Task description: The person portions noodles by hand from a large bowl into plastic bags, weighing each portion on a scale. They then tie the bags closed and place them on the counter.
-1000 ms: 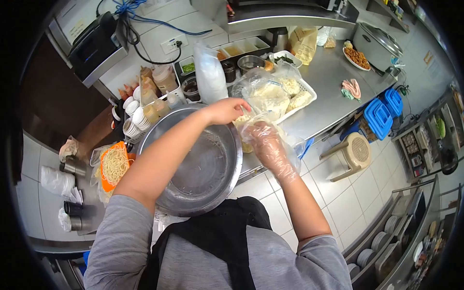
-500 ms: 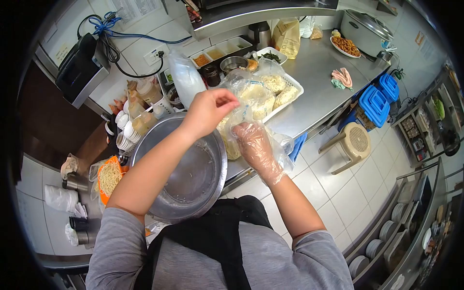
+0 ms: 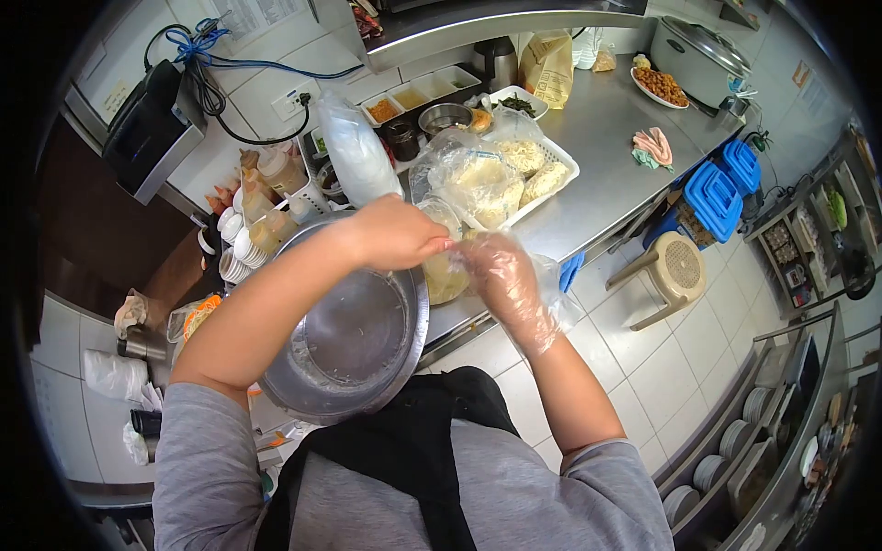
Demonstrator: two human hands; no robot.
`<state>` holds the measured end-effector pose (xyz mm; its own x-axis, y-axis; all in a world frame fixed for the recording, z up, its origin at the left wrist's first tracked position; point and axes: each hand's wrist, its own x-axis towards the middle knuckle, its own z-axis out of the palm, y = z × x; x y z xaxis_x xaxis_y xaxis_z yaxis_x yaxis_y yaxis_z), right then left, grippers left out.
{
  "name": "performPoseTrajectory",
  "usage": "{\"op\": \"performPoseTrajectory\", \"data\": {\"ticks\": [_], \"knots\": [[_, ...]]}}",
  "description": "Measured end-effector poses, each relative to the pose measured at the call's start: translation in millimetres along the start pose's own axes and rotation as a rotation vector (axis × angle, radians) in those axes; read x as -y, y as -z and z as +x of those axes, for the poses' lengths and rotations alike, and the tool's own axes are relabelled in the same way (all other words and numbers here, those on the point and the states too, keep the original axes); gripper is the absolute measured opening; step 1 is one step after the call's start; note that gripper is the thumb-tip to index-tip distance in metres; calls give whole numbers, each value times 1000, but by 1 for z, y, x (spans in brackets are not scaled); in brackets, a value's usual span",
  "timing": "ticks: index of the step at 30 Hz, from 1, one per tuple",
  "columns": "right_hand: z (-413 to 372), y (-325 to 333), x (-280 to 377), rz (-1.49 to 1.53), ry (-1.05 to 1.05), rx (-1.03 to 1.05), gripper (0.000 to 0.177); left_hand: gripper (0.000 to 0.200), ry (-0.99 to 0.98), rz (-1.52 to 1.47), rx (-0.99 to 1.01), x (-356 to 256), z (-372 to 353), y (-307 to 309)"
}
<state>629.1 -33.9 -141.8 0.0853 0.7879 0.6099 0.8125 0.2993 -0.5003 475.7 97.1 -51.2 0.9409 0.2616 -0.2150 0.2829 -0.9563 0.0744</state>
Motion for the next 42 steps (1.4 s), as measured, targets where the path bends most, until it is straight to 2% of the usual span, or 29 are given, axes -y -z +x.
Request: {"op": "performPoseTrajectory", "data": {"ticks": [2,4,5,6,7,8,9,10,12,13,14,15,16,17,18,19,20,22,23,25,26,27,29,31,32,34,35,37,42], "knots": [[3,7,-4,20,27,-78,19,26,-47,25,-5,2,-4,16],[8,21,2,104,-67,-198,20,24,-89,50,-9,9,-3,21],[4,29,-2,22,-58,-138,29,19,-169,-12,-110,12,-2,22],[4,31,-1,22,-57,-136,29,15,-250,-73,-212,15,-1,21],[4,33,0,46,-18,-241,35,15,-249,-74,-213,15,0,20],[4,35,3,70,21,-345,42,11,-349,-53,-332,7,1,26],[5,35,26,189,-202,-420,55,9,-450,-33,-452,-4,0,33],[0,34,22,187,-205,-418,55,9,-451,-37,-452,-16,-1,39],[-13,36,7,239,-283,124,43,14,-522,7,-512,-41,-5,48],[-13,43,8,86,-281,232,40,14,-526,7,-514,-42,-4,46],[-12,46,1,82,-280,230,40,20,-473,29,-636,-43,-2,45],[-13,48,-10,457,-403,123,38,26,-417,49,-755,-43,-1,44],[-16,52,-24,831,-517,8,35,26,-422,48,-757,-42,-3,42],[-25,58,-50,938,-505,-197,30,32,-306,-39,-843,-39,-9,40],[-23,65,-77,984,-358,-297,32,37,-187,-127,-925,-34,-18,37],[-19,76,-100,1026,-208,-395,35,43,-113,-180,-862,-31,-33,35],[-20,99,-111,596,-377,-337,32,41,-64,-204,-863,-28,-46,29],[13,120,-93,66,-581,-228,27,41,40,-248,-839,-21,-75,12],[18,112,-109,66,-583,-226,27,42,94,-268,-815,-18,-91,3],[8,71,-169,-56,-775,-160,28,42,175,-281,-797,-16,-120,-11],[-6,44,-199,-134,-603,-159,32,43,256,-293,-780,-16,-134,-18],[-10,22,-212,-189,-540,-63,31,43,258,-292,-783,-17,-149,-26],[3,7,-210,-244,-464,33,31,45,417,-342,-775,-17,-176,-41],[27,18,-182,34,-574,124,35,45,494,-327,-798,-20,-202,-53],[40,26,-173,37,-568,136,35,46,565,-310,-818,-22,-214,-59],[67,35,-169,-101,-363,167,46,45,674,-405,-854,-29,-237,-73],[80,32,-178,-95,-357,181,46,43,767,-496,-886,-32,-246,-79],[115,24,-199,-92,-578,102,49,44,808,-458,-881,-36,-264,-85],[149,-36,-246,-197,-502,145,45,44,894,-349,-867,-48,-284,-98]]}}
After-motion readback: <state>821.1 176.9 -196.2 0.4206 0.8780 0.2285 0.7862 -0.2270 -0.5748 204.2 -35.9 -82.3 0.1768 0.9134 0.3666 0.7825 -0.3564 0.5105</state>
